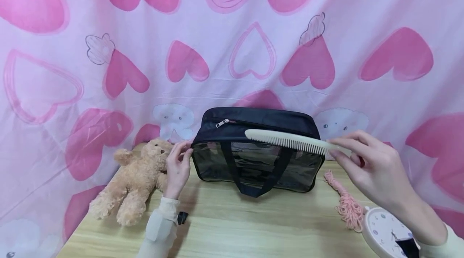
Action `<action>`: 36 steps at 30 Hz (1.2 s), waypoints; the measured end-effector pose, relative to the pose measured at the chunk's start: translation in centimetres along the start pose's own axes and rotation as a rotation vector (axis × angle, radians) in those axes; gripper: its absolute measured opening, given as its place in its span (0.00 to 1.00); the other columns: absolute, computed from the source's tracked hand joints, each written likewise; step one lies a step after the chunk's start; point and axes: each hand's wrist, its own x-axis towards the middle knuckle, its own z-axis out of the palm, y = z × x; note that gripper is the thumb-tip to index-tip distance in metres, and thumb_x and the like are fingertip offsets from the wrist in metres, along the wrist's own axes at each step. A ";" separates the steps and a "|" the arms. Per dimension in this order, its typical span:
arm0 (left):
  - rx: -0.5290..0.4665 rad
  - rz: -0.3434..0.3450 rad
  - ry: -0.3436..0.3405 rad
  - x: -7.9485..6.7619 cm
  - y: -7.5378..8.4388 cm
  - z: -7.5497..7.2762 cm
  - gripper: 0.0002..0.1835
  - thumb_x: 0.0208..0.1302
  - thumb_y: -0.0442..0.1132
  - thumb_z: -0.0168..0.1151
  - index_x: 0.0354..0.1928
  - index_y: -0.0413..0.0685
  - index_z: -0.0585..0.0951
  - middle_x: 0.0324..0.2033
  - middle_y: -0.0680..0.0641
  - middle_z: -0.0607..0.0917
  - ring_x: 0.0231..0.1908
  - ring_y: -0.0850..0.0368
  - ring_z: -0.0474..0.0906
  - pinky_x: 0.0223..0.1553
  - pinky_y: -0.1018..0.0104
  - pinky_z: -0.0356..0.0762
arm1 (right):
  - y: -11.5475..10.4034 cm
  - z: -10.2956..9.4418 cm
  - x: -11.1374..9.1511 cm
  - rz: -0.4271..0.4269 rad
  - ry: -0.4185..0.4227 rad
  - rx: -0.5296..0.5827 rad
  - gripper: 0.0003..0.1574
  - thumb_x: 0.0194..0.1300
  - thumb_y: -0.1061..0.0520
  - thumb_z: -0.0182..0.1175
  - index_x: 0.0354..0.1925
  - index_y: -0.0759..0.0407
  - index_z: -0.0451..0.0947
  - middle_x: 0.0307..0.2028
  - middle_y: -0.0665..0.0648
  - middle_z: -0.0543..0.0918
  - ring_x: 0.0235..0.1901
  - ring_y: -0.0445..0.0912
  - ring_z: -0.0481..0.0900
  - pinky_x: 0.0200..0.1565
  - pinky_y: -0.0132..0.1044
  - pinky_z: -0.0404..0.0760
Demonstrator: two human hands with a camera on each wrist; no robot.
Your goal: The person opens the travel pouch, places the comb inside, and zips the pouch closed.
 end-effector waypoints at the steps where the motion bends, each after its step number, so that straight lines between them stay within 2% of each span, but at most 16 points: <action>1: -0.002 -0.001 0.005 -0.1 0.0 0.0 0.10 0.57 0.18 0.59 0.41 0.30 0.80 0.35 0.35 0.81 0.36 0.43 0.79 0.33 0.63 0.78 | 0.3 -0.1 0.1 0.008 -0.006 -0.022 0.32 0.65 0.40 0.57 0.31 0.71 0.83 0.26 0.49 0.76 0.20 0.28 0.57 0.20 0.17 0.52; 3: -0.004 -0.001 0.013 -0.2 0.0 0.0 0.10 0.57 0.18 0.59 0.42 0.30 0.80 0.35 0.35 0.81 0.36 0.44 0.79 0.33 0.62 0.78 | 1.0 -0.2 0.2 0.035 -0.021 -0.067 0.29 0.65 0.42 0.59 0.33 0.69 0.84 0.26 0.47 0.74 0.20 0.27 0.57 0.20 0.17 0.53; 7: -0.002 -0.009 0.012 -0.2 -0.2 -0.1 0.10 0.58 0.19 0.59 0.42 0.29 0.80 0.35 0.36 0.81 0.37 0.45 0.78 0.34 0.60 0.78 | 2.5 -0.1 0.1 0.098 -0.043 -0.150 0.09 0.56 0.60 0.67 0.35 0.66 0.85 0.24 0.45 0.72 0.20 0.28 0.57 0.20 0.20 0.54; 10: -0.009 -0.023 0.001 -0.2 -0.2 -0.2 0.09 0.59 0.20 0.59 0.42 0.29 0.80 0.36 0.36 0.81 0.37 0.45 0.78 0.35 0.61 0.77 | 3.3 0.3 0.1 0.108 -0.057 -0.198 0.14 0.46 0.70 0.68 0.36 0.64 0.85 0.23 0.44 0.70 0.20 0.28 0.57 0.21 0.21 0.54; 16: -0.003 -0.035 -0.005 -0.3 -0.2 -0.2 0.10 0.59 0.20 0.59 0.42 0.32 0.80 0.36 0.37 0.81 0.37 0.45 0.79 0.35 0.64 0.77 | 4.8 1.0 1.0 0.091 -0.095 -0.258 0.15 0.44 0.69 0.69 0.35 0.60 0.86 0.24 0.44 0.72 0.20 0.27 0.57 0.22 0.23 0.56; 21: 0.003 -0.031 -0.014 -0.4 -0.1 -0.3 0.10 0.59 0.20 0.59 0.43 0.32 0.80 0.36 0.37 0.81 0.37 0.45 0.78 0.34 0.63 0.77 | 5.6 1.4 1.3 0.101 -0.137 -0.276 0.18 0.42 0.68 0.71 0.36 0.57 0.87 0.26 0.42 0.74 0.21 0.26 0.59 0.22 0.25 0.60; 26: 0.004 -0.034 -0.015 -0.4 0.0 -0.2 0.10 0.60 0.21 0.58 0.43 0.32 0.80 0.37 0.37 0.81 0.38 0.46 0.78 0.34 0.63 0.77 | 5.8 1.4 1.4 0.080 -0.185 -0.259 0.20 0.42 0.69 0.71 0.37 0.56 0.86 0.28 0.41 0.74 0.21 0.26 0.60 0.21 0.25 0.61; 30: -0.002 -0.030 -0.015 -0.4 -0.1 -0.1 0.09 0.60 0.20 0.58 0.43 0.30 0.80 0.36 0.37 0.81 0.38 0.46 0.78 0.35 0.62 0.78 | 5.6 1.2 1.5 0.062 -0.191 -0.244 0.18 0.45 0.68 0.70 0.37 0.57 0.86 0.28 0.41 0.74 0.21 0.27 0.60 0.22 0.24 0.61; 36: -0.011 -0.027 -0.021 -0.1 -0.3 0.0 0.09 0.60 0.21 0.58 0.43 0.29 0.80 0.37 0.37 0.81 0.39 0.46 0.79 0.35 0.55 0.79 | 5.3 0.8 1.6 0.054 -0.195 -0.234 0.14 0.48 0.66 0.69 0.37 0.57 0.86 0.29 0.42 0.75 0.21 0.26 0.60 0.22 0.23 0.59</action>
